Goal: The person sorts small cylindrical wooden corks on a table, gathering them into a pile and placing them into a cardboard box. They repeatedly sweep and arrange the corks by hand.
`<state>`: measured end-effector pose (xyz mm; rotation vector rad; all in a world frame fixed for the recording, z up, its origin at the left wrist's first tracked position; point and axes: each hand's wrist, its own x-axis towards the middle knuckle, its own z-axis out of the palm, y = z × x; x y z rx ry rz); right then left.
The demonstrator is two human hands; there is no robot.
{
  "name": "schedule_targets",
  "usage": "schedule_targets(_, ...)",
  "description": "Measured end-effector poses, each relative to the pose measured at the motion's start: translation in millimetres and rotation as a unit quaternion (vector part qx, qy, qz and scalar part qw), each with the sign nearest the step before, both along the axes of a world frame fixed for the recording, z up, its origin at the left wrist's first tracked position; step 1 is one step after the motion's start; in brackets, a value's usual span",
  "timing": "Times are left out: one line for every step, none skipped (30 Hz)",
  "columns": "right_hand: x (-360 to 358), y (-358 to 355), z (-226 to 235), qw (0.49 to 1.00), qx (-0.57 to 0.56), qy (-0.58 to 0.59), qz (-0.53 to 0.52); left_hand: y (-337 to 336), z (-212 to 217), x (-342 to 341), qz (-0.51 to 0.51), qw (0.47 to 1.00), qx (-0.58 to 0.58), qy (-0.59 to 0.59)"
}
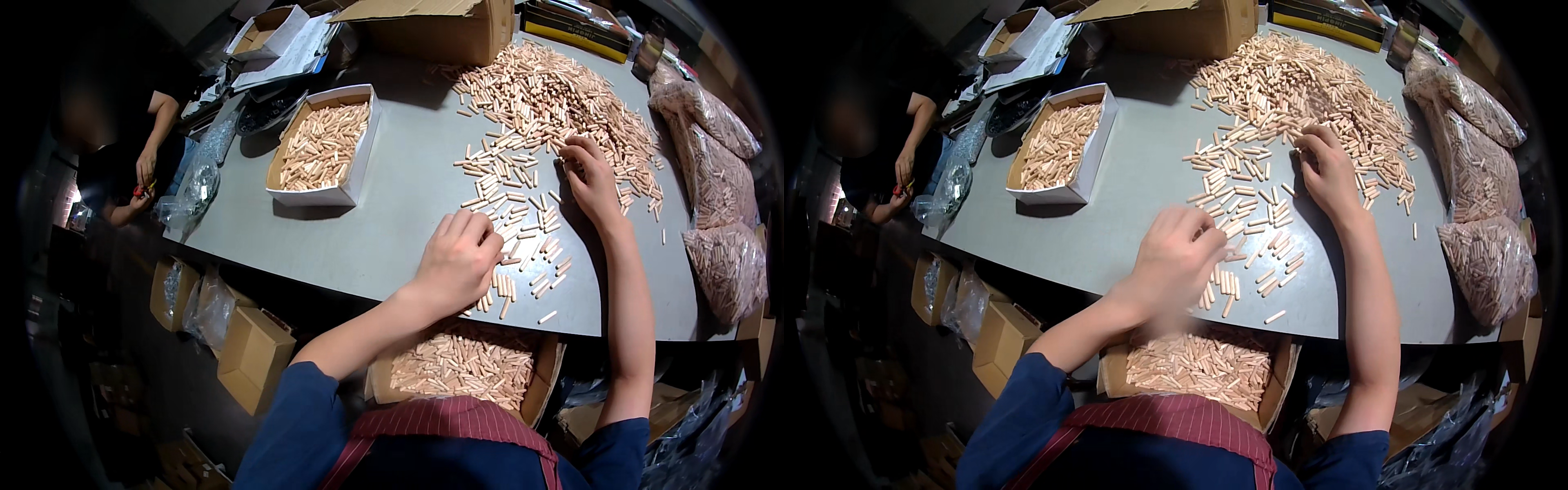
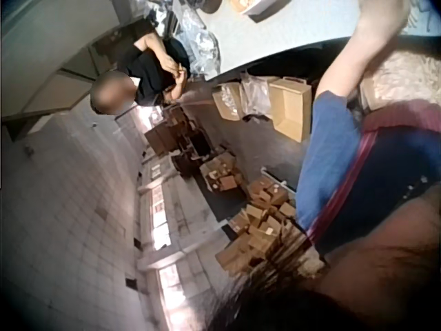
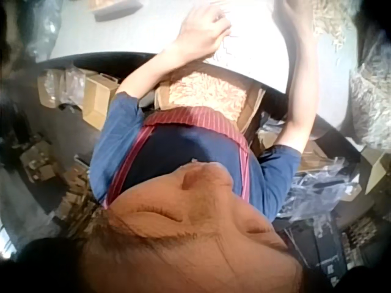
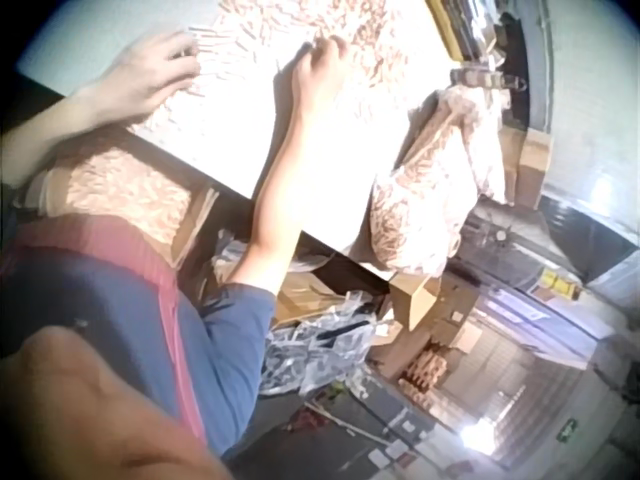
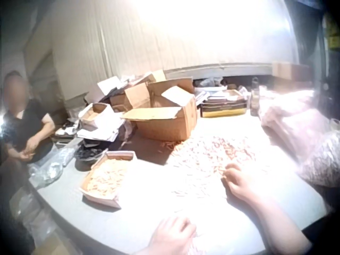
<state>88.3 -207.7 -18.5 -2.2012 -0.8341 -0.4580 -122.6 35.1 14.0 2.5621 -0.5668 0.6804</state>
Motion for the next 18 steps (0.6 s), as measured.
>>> schedule_targets(0.2,0.2,1.2,1.0,0.002,0.004,0.005,1.3,-1.8,1.3,-0.003,1.0,-0.001,-0.005)
schedule_targets(-0.6,-0.3,2.4,1.0,0.006,0.009,0.007,3.4,-2.6,2.4,-0.009,1.0,-0.001,-0.009)
schedule_targets(-1.2,0.0,3.3,1.0,0.009,0.014,0.01,6.5,-2.4,3.2,-0.015,1.0,-0.002,-0.013)
schedule_targets(-1.8,2.2,2.5,0.999,0.032,0.008,0.004,15.4,0.1,4.3,0.009,1.0,0.001,-0.025)
schedule_targets(-4.0,4.3,4.4,0.999,0.037,0.017,-0.003,31.9,6.5,5.8,0.032,0.999,0.005,-0.036)
schedule_targets(-6.9,6.5,8.4,0.999,0.042,0.025,-0.009,49.3,14.3,7.3,0.056,0.997,0.009,-0.048)
schedule_targets(-8.9,7.2,10.1,0.998,0.046,0.034,-0.015,64.2,23.6,9.7,0.117,0.991,-0.043,-0.051)
schedule_targets(-9.1,6.1,8.7,0.999,0.042,0.029,-0.018,79.0,33.7,12.7,0.177,0.978,-0.096,-0.052)
schedule_targets(-8.1,4.8,7.1,0.999,0.038,0.023,-0.019,95.7,44.1,14.6,0.208,0.968,-0.128,-0.059)
schedule_targets(-6.6,5.1,5.4,0.999,0.035,0.018,-0.018,111.9,53.3,15.7,0.241,0.955,-0.16,-0.066)
schedule_targets(-4.8,5.2,3.1,0.999,0.032,0.015,-0.012,126.5,58.4,17.7,0.252,0.952,-0.153,-0.079)
schedule_targets(-3.5,4.3,1.4,1.0,0.027,0.012,-0.008,139.3,60.6,20.3,0.263,0.949,-0.148,-0.09)
schedule_targets(-2.2,3.9,-0.5,1.0,0.022,0.009,-0.004,148.0,60.7,20.3,0.273,0.946,-0.142,-0.102)
schedule_targets(-2.3,3.2,-0.2,0.999,0.025,0.019,-0.005,152.5,56.7,19.2,0.272,0.948,-0.133,-0.1)
schedule_targets(-1.1,2.7,-0.9,1.0,0.022,0.015,-0.004,156.1,51.2,17.5,0.27,0.95,-0.124,-0.098)
schedule_targets(1.0,2.1,-2.2,1.0,0.019,0.012,-0.003,158.0,46.2,16.1,0.269,0.951,-0.115,-0.097)
schedule_targets(2.4,1.3,-3.3,1.0,0.016,0.008,-0.002,157.1,40.9,14.8,0.267,0.952,-0.118,-0.096)
schedule_targets(3.7,-0.2,-4.0,1.0,0.011,-0.003,-0.003,154.7,35.9,13.7,0.266,0.952,-0.12,-0.095)
